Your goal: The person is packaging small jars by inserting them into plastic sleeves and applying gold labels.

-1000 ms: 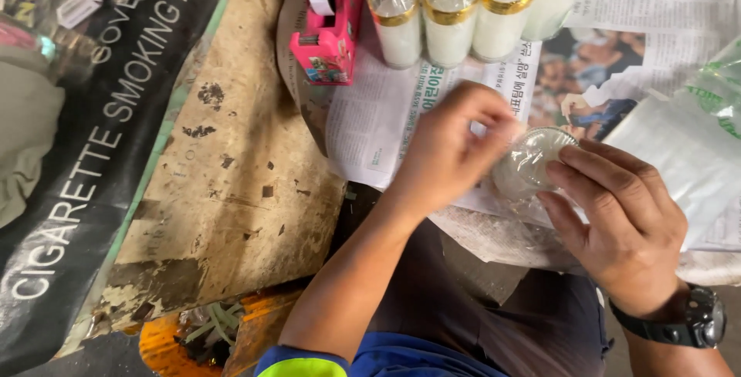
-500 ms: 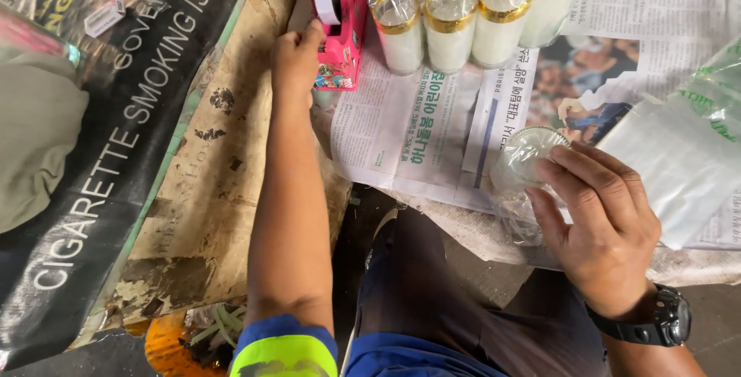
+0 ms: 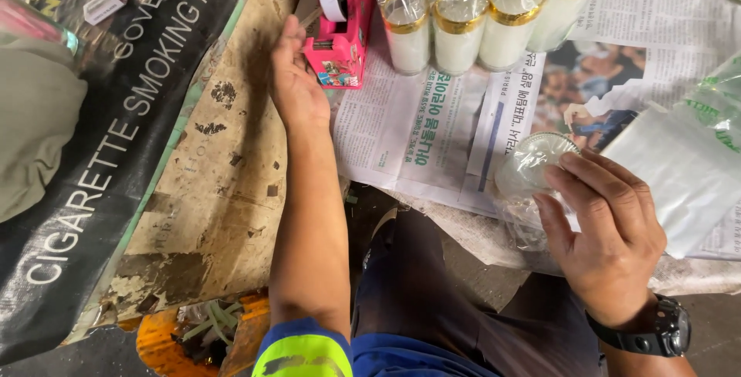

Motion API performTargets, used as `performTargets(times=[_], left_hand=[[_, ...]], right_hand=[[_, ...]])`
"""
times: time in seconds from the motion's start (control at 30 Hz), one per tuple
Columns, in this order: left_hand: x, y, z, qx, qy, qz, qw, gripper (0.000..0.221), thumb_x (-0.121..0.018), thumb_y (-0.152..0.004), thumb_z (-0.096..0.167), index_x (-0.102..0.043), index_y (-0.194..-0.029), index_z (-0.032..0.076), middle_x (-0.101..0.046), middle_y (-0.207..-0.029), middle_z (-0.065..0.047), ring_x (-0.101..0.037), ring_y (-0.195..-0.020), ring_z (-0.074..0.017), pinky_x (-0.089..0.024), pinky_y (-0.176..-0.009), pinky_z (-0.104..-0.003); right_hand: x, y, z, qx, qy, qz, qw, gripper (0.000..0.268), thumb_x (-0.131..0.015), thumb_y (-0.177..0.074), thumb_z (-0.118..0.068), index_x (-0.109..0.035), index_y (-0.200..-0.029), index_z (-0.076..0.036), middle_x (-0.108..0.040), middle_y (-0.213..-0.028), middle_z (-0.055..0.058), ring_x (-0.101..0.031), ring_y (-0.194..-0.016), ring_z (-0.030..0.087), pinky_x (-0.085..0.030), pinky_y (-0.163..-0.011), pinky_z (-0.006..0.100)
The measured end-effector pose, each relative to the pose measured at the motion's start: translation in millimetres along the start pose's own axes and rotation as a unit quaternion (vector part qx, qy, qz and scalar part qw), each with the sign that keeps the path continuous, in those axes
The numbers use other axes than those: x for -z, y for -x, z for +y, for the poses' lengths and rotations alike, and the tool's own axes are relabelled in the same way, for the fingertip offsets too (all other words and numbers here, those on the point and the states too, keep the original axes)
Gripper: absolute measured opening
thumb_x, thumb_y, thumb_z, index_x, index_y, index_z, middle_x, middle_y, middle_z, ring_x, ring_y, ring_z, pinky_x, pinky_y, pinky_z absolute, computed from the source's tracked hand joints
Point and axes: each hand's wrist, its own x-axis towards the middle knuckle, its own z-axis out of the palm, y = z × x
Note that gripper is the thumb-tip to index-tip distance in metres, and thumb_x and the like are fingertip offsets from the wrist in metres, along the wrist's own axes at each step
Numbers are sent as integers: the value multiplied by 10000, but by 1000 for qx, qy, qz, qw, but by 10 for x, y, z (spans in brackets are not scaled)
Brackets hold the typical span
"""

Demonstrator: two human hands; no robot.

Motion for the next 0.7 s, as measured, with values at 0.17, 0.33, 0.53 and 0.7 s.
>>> performTargets(times=[0.17, 0.33, 0.53, 0.7], left_hand=[[-136, 420, 204, -80, -171, -48, 981, 162, -595, -751, 232, -638, -821, 92, -618, -931, -78, -587, -888, -156, -428, -867, -293], [-6, 457, 136, -63, -192, -45, 978, 274, -591, -779, 232, -622, -1002, 76, -627, -842, -51, -565, -794, -110, -451, -828, -235], [205, 299, 137, -136, -328, -65, 933, 122, -613, -763, 190, -633, -792, 74, -642, -888, -9, -610, -770, -119, -518, -695, -237], [345, 314, 472, -102, -428, -100, 893, 204, -513, -755, 208, -619, -773, 34, -649, -668, -75, -672, -676, -143, -540, -566, -221]], right_hand=[[-33, 43, 28, -7, -6, 6, 1000, 148, -645, -880, -29, -626, -991, 67, -579, -1067, 185, -572, -976, 356, -483, -867, 413], [-38, 55, 16, -17, -13, 9, 1000, 155, -652, -885, -22, -626, -1000, 79, -574, -1073, 195, -567, -984, 365, -477, -872, 426], [-49, 48, 31, -9, -21, 11, 1000, 162, -638, -885, -36, -620, -993, 84, -577, -1068, 207, -568, -982, 371, -475, -871, 430], [-93, 114, 97, -6, 1, 7, 1000, 183, -673, -824, -41, -611, -962, 61, -581, -1056, 208, -543, -983, 319, -484, -841, 385]])
